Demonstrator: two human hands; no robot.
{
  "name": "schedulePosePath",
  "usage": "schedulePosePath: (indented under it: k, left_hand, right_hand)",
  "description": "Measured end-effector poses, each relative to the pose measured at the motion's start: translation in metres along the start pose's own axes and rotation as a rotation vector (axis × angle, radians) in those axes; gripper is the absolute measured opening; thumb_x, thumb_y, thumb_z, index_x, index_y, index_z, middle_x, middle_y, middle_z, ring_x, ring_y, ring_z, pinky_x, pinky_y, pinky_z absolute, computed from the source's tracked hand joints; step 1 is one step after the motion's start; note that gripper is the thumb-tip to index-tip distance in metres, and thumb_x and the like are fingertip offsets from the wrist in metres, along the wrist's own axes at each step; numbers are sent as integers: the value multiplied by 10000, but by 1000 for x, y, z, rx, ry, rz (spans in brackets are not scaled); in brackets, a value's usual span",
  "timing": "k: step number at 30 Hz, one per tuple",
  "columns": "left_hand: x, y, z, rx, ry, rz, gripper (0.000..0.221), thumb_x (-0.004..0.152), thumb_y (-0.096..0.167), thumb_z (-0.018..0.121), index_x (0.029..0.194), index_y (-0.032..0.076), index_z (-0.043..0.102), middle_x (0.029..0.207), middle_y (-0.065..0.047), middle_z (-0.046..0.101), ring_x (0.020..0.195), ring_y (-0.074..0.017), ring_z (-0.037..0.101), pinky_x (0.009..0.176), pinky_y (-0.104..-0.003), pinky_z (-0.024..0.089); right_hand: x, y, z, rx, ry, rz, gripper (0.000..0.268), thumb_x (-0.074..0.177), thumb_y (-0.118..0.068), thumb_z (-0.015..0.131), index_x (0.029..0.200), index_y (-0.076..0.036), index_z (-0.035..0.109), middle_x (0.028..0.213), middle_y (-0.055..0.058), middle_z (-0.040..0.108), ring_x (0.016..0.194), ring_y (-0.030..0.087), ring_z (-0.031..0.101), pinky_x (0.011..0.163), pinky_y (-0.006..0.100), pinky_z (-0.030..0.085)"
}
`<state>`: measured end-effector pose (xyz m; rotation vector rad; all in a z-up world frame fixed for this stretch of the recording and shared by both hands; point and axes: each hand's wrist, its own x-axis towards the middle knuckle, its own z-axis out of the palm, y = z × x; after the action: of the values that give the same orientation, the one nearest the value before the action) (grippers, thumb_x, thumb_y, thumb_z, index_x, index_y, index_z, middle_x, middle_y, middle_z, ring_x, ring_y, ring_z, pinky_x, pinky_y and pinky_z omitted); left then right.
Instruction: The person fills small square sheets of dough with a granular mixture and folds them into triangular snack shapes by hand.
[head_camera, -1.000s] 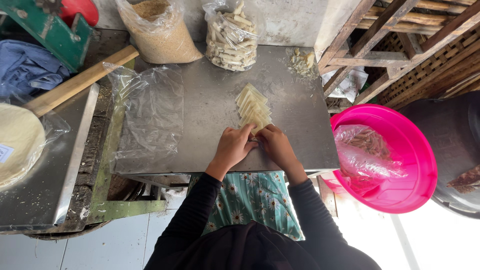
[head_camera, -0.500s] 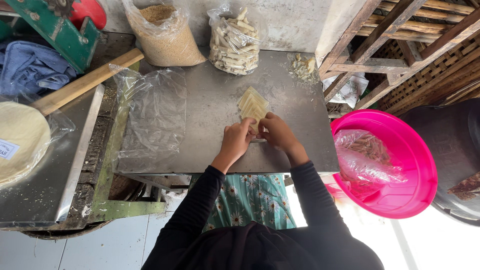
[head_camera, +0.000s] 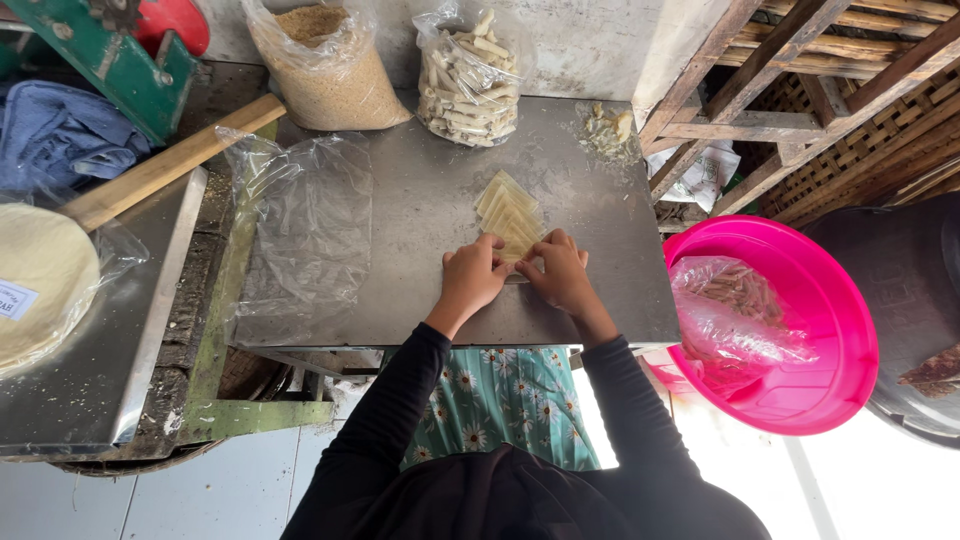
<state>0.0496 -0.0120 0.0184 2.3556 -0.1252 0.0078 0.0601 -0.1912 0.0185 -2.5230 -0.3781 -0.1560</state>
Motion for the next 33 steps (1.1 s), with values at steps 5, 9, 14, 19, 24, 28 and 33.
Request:
schedulePosePath:
  k: [5, 9, 14, 19, 24, 28, 33]
  left_hand:
    - [-4, 1, 4, -10, 153, 163, 485, 832, 152, 782, 1276, 115, 589, 892, 36, 778, 951, -221, 653, 850, -430, 371]
    - [-15, -11, 10, 96, 251, 384, 410, 872, 163, 757, 1253, 146, 605, 892, 68, 766, 914, -179, 649, 840, -415, 354]
    - [-11, -11, 16, 208, 219, 326, 382, 927, 224, 772, 1250, 120, 597, 867, 39, 746, 912, -197, 637, 846, -413, 362]
    - [3, -4, 9, -11, 193, 85, 425, 826, 264, 826, 1179, 133, 629, 883, 42, 768, 927, -203, 655, 840, -430, 368]
    - [-5, -5, 13, 55, 289, 236, 369, 863, 218, 798, 1189, 145, 641, 884, 60, 773, 884, -192, 651, 834, -426, 365]
    - [-6, -13, 14, 147, 292, 364, 343, 879, 185, 765, 1196, 150, 638, 889, 73, 772, 849, -183, 638, 835, -418, 356]
    - [2, -11, 20, 169, 295, 233, 308, 929, 195, 752, 1205, 135, 629, 866, 40, 746, 881, -206, 631, 843, -412, 361]
  right_hand:
    - [-3, 0, -4, 37, 45, -45, 146, 823, -245, 800, 918, -143, 758, 1099, 65, 531, 1128, 252, 467, 952, 417, 291]
    - [-19, 5, -5, -18, 118, -207, 129, 806, -224, 787, 918, -167, 762, 1146, 66, 544, 1135, 265, 465, 941, 421, 297]
    - [-15, 6, 0, -90, 157, -185, 74, 863, -207, 771, 929, -173, 769, 1150, 38, 552, 1130, 246, 478, 955, 411, 301]
    - [4, 4, 1, 4, 82, 61, 170, 782, -281, 850, 875, -152, 791, 1073, 55, 528, 1098, 263, 436, 928, 419, 266]
    - [0, 6, 0, 10, 133, -51, 87, 840, -233, 803, 912, -188, 788, 1121, 46, 532, 1140, 253, 456, 977, 418, 282]
    - [-4, 11, -3, -14, 167, -202, 168, 744, -264, 838, 887, -192, 790, 1152, 62, 536, 1143, 281, 450, 938, 433, 271]
    - [3, 9, 8, -93, 209, -70, 92, 842, -239, 810, 906, -176, 790, 1145, 31, 556, 1150, 255, 466, 981, 415, 288]
